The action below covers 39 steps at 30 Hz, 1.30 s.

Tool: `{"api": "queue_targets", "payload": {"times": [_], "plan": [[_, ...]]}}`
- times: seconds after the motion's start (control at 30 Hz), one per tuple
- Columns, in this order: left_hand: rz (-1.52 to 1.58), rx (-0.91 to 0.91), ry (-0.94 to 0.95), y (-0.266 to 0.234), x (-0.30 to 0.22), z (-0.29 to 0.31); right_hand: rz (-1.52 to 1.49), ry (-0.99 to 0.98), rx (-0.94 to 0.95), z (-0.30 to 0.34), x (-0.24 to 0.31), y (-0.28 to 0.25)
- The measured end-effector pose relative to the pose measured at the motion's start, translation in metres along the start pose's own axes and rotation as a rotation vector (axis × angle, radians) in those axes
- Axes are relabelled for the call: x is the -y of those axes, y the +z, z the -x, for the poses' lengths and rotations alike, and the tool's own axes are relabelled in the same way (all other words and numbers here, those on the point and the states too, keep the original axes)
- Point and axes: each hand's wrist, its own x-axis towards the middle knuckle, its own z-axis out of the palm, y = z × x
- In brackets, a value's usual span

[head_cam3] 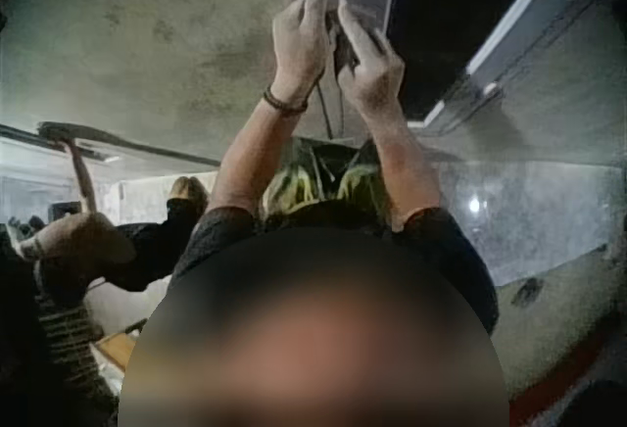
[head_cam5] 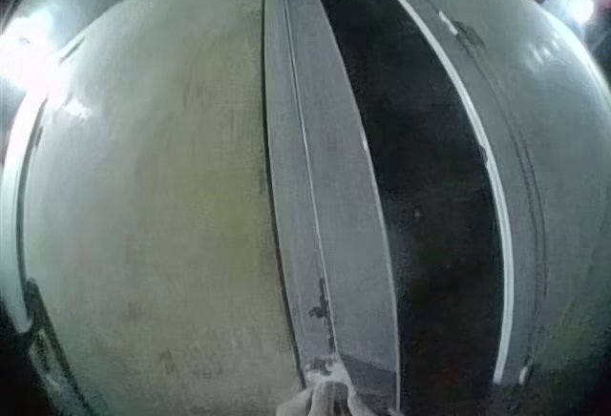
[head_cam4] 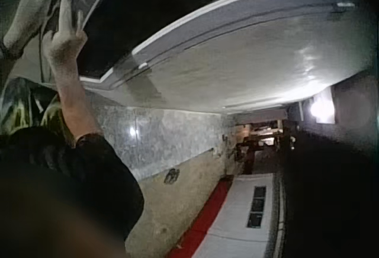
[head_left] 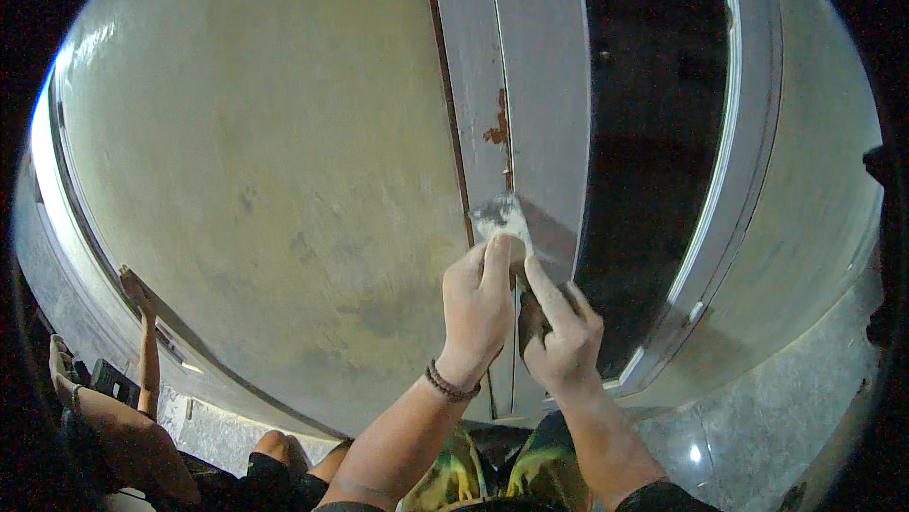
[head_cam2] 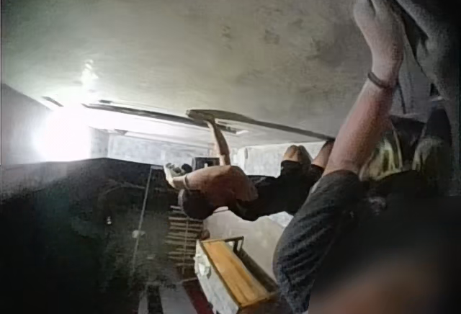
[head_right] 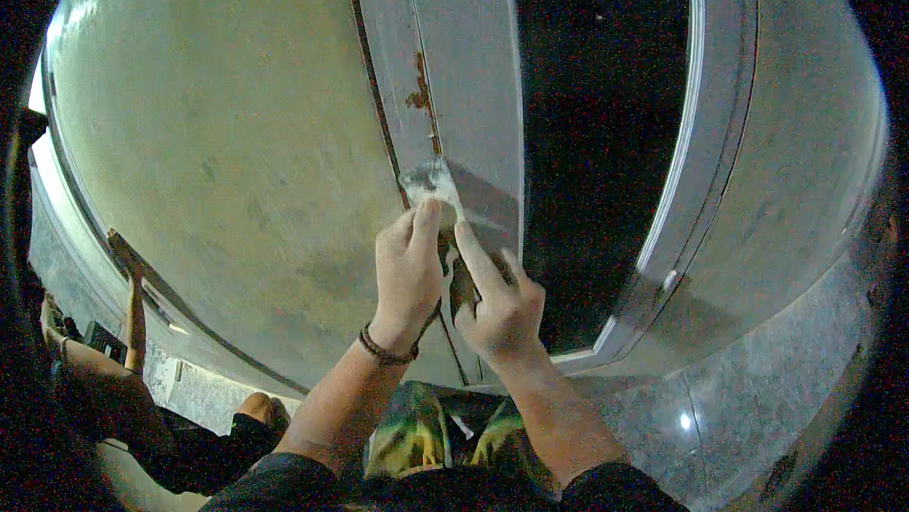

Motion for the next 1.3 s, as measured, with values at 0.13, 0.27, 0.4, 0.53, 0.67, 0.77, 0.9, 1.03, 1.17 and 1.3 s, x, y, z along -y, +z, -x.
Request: {"api": "queue_targets", "payload": {"times": [0.13, 0.27, 0.4, 0.53, 0.67, 0.77, 0.9, 1.03, 1.17, 1.3], "plan": [[-0.024, -0.018, 0.142, 0.003, -0.011, -0.018, 0.034, 0.092, 0.108, -0.014, -0.011, 0.003], [-0.073, 0.008, 0.090, 0.011, -0.003, -0.013, 0.031, 0.100, 0.110, -0.004, -0.019, -0.006], [-0.115, 0.124, -0.029, -0.002, 0.016, 0.025, 0.019, 0.183, 0.148, 0.034, -0.004, -0.020], [-0.446, 0.258, 0.153, -0.036, 0.006, 0.032, 0.025, 0.312, 0.170, 0.061, 0.005, -0.048], [-0.748, -0.019, 0.868, -0.043, -0.025, -0.005, 0.106, 0.354, 0.180, 0.071, 0.004, -0.073], [-1.024, -0.057, 0.963, -0.033, -0.041, -0.048, 0.061, 0.424, 0.224, 0.074, 0.005, -0.081], [-1.219, -0.050, 1.007, -0.027, -0.035, -0.065, 0.041, 0.447, 0.193, 0.070, 0.005, -0.087], [-1.130, 0.083, 1.034, -0.038, -0.023, -0.043, -0.009, 0.415, 0.219, 0.044, 0.006, -0.087], [-0.691, 0.101, 0.971, -0.046, -0.024, -0.016, 0.001, 0.227, 0.190, 0.000, 0.014, -0.079], [-0.638, 0.066, 0.982, -0.043, -0.033, -0.015, 0.025, 0.102, 0.222, -0.041, 0.021, -0.063]]}}
